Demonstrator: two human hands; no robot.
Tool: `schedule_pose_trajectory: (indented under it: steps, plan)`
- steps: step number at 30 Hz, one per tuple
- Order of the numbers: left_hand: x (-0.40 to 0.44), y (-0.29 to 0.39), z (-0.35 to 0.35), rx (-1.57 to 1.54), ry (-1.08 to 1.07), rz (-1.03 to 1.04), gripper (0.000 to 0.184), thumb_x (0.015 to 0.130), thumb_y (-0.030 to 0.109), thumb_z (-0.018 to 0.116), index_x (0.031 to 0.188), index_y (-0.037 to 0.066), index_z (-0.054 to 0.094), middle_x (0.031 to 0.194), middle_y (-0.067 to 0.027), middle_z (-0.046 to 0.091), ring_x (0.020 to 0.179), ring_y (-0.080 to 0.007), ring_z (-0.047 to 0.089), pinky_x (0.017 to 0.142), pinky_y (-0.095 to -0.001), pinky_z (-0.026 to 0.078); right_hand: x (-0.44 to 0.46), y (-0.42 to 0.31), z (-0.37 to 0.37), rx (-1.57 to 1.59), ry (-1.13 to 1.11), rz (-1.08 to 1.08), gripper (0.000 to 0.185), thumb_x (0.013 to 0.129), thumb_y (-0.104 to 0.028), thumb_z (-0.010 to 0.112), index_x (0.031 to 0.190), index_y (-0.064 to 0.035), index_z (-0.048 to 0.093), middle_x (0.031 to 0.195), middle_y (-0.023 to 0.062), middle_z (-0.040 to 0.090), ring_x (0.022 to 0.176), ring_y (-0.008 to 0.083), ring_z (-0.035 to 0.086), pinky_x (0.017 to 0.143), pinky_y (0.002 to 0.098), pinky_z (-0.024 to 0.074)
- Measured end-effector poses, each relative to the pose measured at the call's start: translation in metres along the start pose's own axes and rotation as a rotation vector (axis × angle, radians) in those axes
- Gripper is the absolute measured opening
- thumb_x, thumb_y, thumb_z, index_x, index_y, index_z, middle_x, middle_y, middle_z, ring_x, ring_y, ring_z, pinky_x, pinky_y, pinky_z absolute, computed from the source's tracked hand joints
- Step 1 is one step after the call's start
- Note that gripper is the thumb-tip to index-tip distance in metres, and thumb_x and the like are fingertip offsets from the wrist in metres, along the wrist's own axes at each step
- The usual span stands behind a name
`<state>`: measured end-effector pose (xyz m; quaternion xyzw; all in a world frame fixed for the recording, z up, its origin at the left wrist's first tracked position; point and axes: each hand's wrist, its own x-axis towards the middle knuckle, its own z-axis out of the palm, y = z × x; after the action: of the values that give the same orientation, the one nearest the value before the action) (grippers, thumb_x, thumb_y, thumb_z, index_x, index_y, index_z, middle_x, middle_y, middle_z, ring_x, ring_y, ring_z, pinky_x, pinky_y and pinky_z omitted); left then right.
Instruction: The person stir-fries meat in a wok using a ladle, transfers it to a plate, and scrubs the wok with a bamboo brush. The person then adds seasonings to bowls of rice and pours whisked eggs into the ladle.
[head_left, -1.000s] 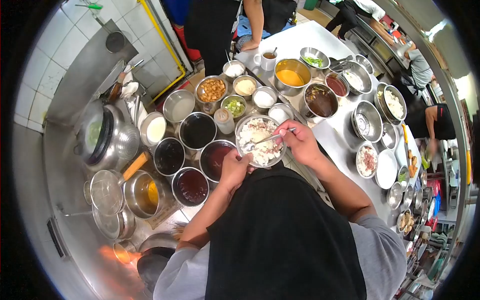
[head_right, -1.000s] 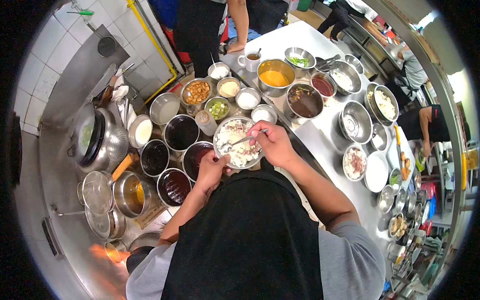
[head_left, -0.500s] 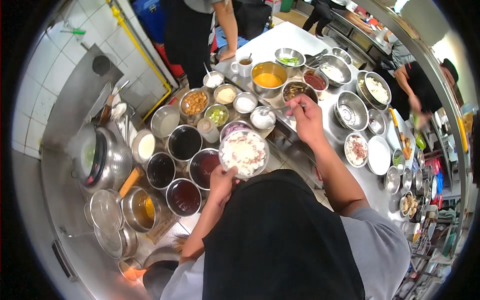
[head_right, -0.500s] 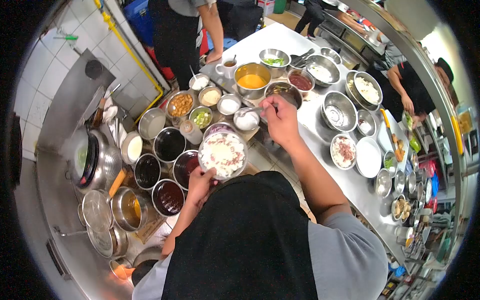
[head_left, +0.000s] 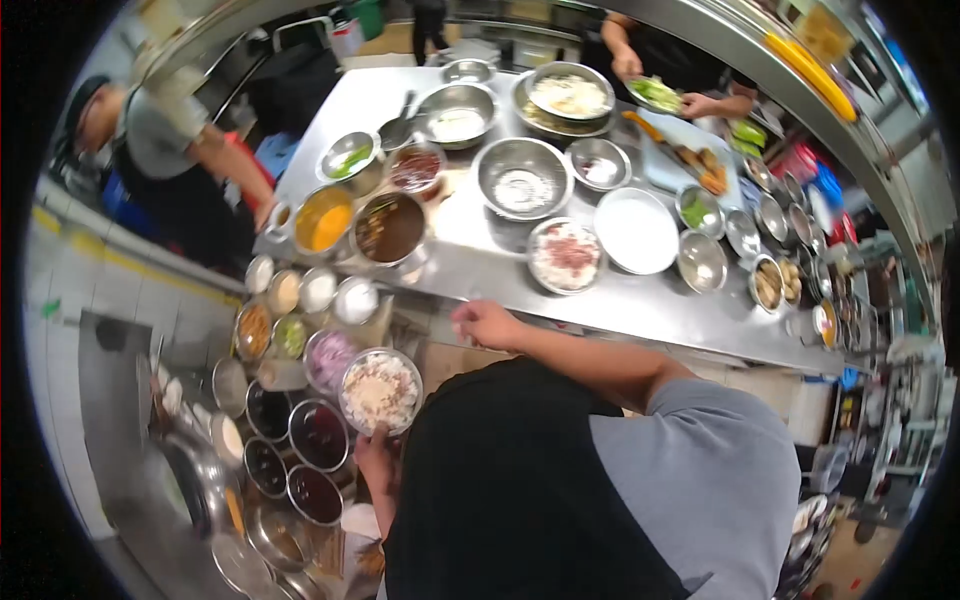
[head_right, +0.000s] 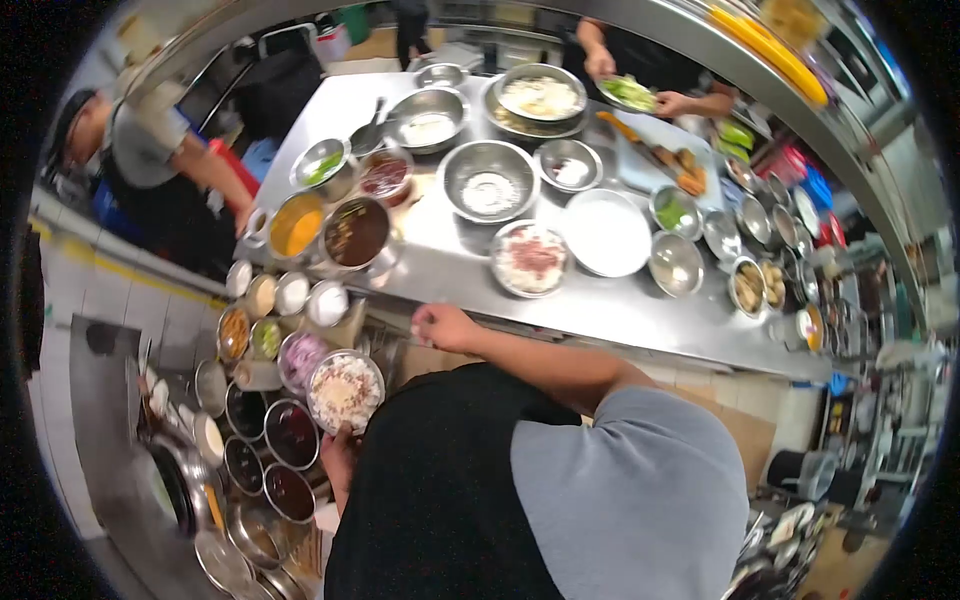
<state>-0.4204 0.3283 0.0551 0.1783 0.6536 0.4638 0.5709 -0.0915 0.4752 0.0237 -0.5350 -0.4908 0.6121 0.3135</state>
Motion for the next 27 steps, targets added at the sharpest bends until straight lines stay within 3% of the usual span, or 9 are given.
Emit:
schedule_pose_trajectory:
  steps: [1,3,4,6,8,10,13,17,27]
  plan:
    - [0.001,-0.006,0.013,-0.033,-0.059,0.002,0.026,0.098,0.014,0.067,0.12,0.001,0.065,0.102,-0.006,0.073,0.077,-0.0138,0.067,0.064,-0.0274,0.051,-0.024,0.012,-0.02,0.326,-0.053,0.259,0.03,0.099,-0.028,0.069,0.118,-0.0041,0.065,0.096,0.0112,0.071,0.078,0.0229,0.066,0.072,0.0386,0.0549]
    - [0.003,-0.018,0.042,-0.055,-0.112,0.005,0.026,0.098,0.015,0.066,0.12,0.0,0.065,0.102,-0.0059,0.072,0.077,-0.0139,0.066,0.064,-0.0279,0.051,-0.066,0.03,-0.053,0.747,0.291,0.469,0.024,0.102,-0.026,0.066,0.11,-0.0043,0.062,0.088,0.0094,0.068,0.072,0.0165,0.063,0.06,0.0302,0.0514]
    - [0.004,-0.022,0.057,0.051,-0.1,-0.002,0.025,0.099,0.015,0.065,0.119,0.0,0.064,0.103,-0.0061,0.072,0.077,-0.0139,0.065,0.064,-0.028,0.051,-0.077,0.047,-0.072,0.764,0.295,0.466,0.024,0.102,-0.026,0.066,0.11,-0.0043,0.062,0.088,0.0094,0.068,0.072,0.0165,0.063,0.06,0.0302,0.0514]
    - [0.001,-0.023,0.092,0.181,-0.099,-0.005,0.025,0.099,0.016,0.063,0.119,0.0,0.064,0.103,-0.0062,0.072,0.077,-0.0138,0.064,0.064,-0.0281,0.05,-0.09,0.073,-0.107,1.11,0.538,0.39,0.025,0.104,-0.025,0.062,0.116,-0.0036,0.058,0.092,0.0091,0.066,0.073,0.0175,0.063,0.062,0.0328,0.0554]
    - [-0.004,-0.022,0.129,0.147,-0.165,-0.02,0.023,0.1,0.016,0.061,0.117,0.001,0.064,0.1,-0.0055,0.071,0.075,-0.0131,0.062,0.065,-0.0278,0.05,-0.091,0.071,-0.131,1.105,0.608,0.338,0.024,0.104,-0.022,0.061,0.118,-0.0031,0.057,0.097,0.0098,0.067,0.076,0.0183,0.065,0.064,0.0333,0.0574]
    - [-0.005,-0.027,0.159,0.337,-0.186,0.021,0.023,0.099,0.016,0.062,0.119,0.003,0.063,0.101,-0.0045,0.068,0.078,-0.0123,0.06,0.066,-0.0277,0.049,-0.087,0.066,-0.151,1.085,0.671,0.3,0.024,0.104,-0.02,0.06,0.121,-0.0026,0.056,0.101,0.0105,0.067,0.079,0.019,0.066,0.066,0.0337,0.0594]
    - [0.009,-0.041,0.201,-0.002,-0.295,-0.079,0.026,0.101,0.011,0.065,0.126,0.006,0.059,0.112,-0.0024,0.068,0.089,-0.0119,0.063,0.071,-0.0254,0.051,-0.076,0.068,-0.168,0.943,0.64,0.188,0.028,0.1,-0.006,0.058,0.127,-0.0011,0.056,0.117,0.0103,0.067,0.091,0.0214,0.069,0.072,0.0323,0.0634]
    - [0.035,-0.058,0.245,0.021,-0.298,-0.059,0.026,0.102,0.011,0.064,0.126,0.006,0.059,0.113,-0.0031,0.068,0.091,-0.0122,0.064,0.071,-0.0253,0.052,-0.085,0.073,-0.186,0.865,0.587,0.238,0.032,0.097,-0.005,0.056,0.13,-0.0013,0.056,0.118,0.0104,0.067,0.092,0.022,0.069,0.07,0.0339,0.0641]
    - [0.04,-0.075,0.312,0.048,-0.411,-0.131,0.023,0.102,0.009,0.065,0.124,0.006,0.061,0.111,-0.0059,0.071,0.085,-0.0147,0.069,0.066,-0.0253,0.053,-0.203,0.085,-0.241,0.824,0.553,0.495,0.038,0.095,-0.002,0.053,0.133,-0.0012,0.054,0.115,0.014,0.067,0.09,0.026,0.071,0.068,0.0369,0.0651]
